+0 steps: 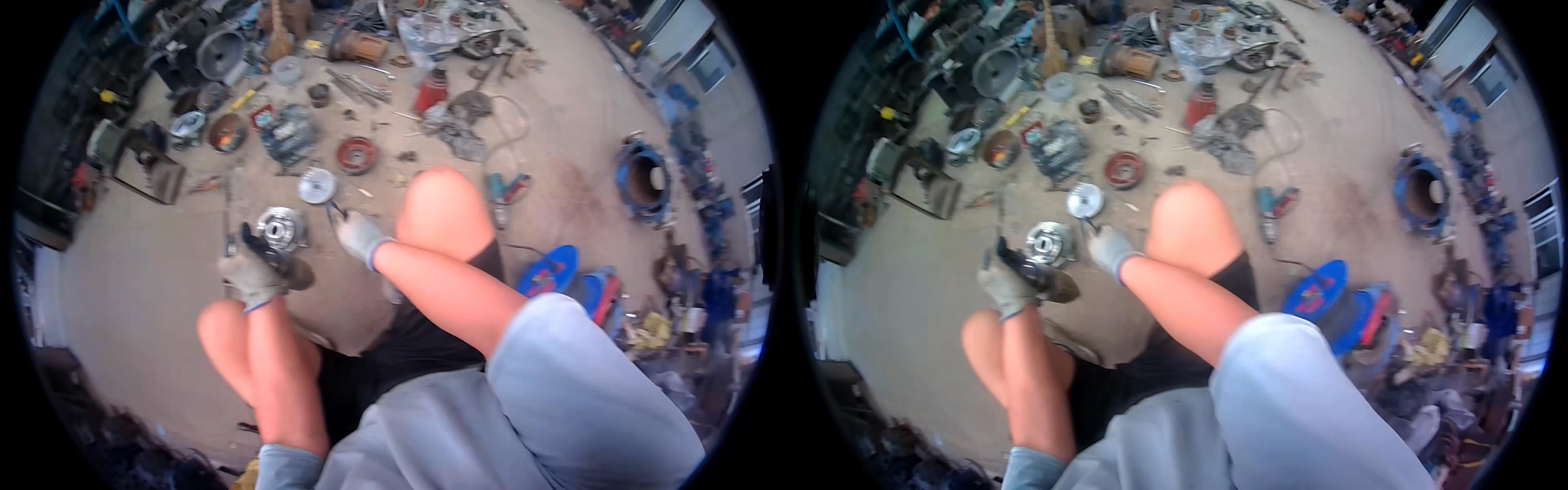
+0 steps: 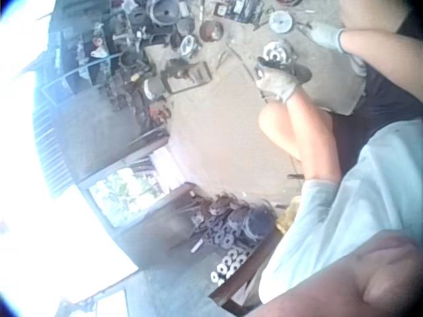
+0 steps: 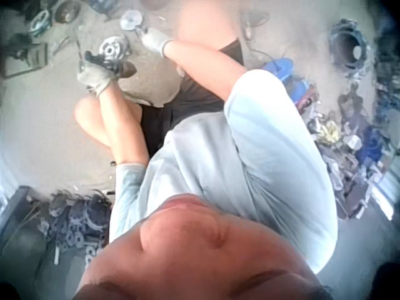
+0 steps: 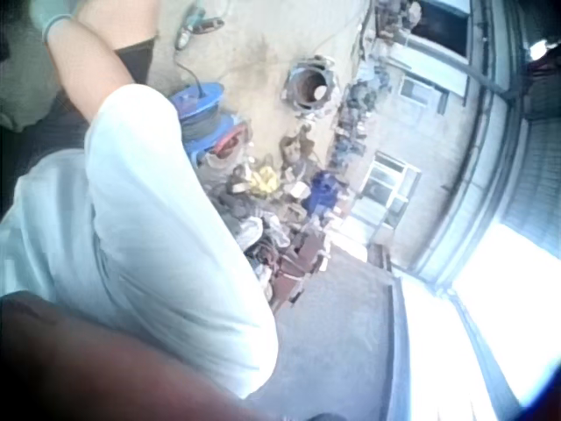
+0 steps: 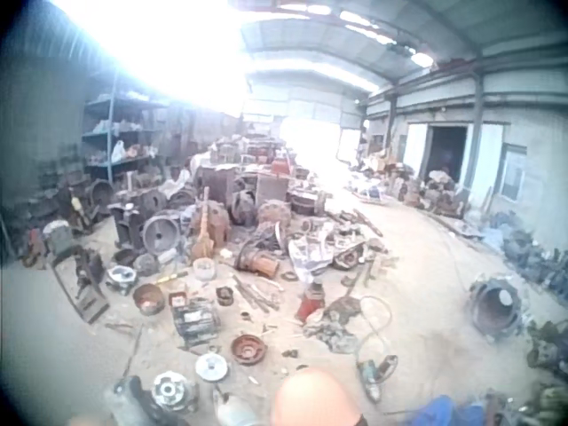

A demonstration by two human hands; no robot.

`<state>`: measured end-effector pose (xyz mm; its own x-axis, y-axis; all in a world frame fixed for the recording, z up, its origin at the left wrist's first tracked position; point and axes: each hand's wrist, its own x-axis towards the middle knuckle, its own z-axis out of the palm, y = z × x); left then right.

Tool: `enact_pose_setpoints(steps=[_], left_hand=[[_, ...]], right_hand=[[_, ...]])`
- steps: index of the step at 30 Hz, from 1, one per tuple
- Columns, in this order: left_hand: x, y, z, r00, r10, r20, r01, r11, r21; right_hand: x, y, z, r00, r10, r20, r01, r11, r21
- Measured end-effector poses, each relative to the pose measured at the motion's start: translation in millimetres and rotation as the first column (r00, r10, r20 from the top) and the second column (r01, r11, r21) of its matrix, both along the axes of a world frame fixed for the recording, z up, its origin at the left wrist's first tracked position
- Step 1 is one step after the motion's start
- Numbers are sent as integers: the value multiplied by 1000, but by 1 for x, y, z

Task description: The person sits on the floor and assembles mechanical parts, including a rotor and housing. They use a hammer to tap components into place and handle various tools and parts scattered around the workspace.

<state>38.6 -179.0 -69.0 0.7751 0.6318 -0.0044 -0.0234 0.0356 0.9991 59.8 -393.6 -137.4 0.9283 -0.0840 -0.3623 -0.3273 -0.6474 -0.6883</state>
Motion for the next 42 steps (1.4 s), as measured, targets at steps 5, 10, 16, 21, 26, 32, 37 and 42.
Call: enact_pose_setpoints(steps=[5,10,16,21,26,32,37,42], left_hand=[[27,3,-53,982,99,-163,3,846,533],[33,21,-105,844,-163,-511,448,738,504],[-1,23,-86,842,-267,-469,488,746,453],[-50,16,-41,836,-92,-541,535,354,767],[-61,55,-50,666,120,-736,588,523,617],[-57,71,-23,536,72,-841,451,818,357],[-69,91,-43,478,46,-877,565,748,347],[-77,91,-32,447,128,-885,653,630,420]], right_hand=[[-8,17,17,993,90,82,-96,992,77],[-22,22,9,930,353,101,-346,935,-77],[-31,12,45,740,656,-150,-671,736,-88],[-57,1,90,593,800,91,-795,600,-94],[-56,-48,191,692,643,329,-719,655,232],[-3,-230,185,559,-727,398,-203,346,916],[-20,-300,126,615,-765,190,-34,215,976],[-10,-295,115,772,-570,282,-148,271,951]])
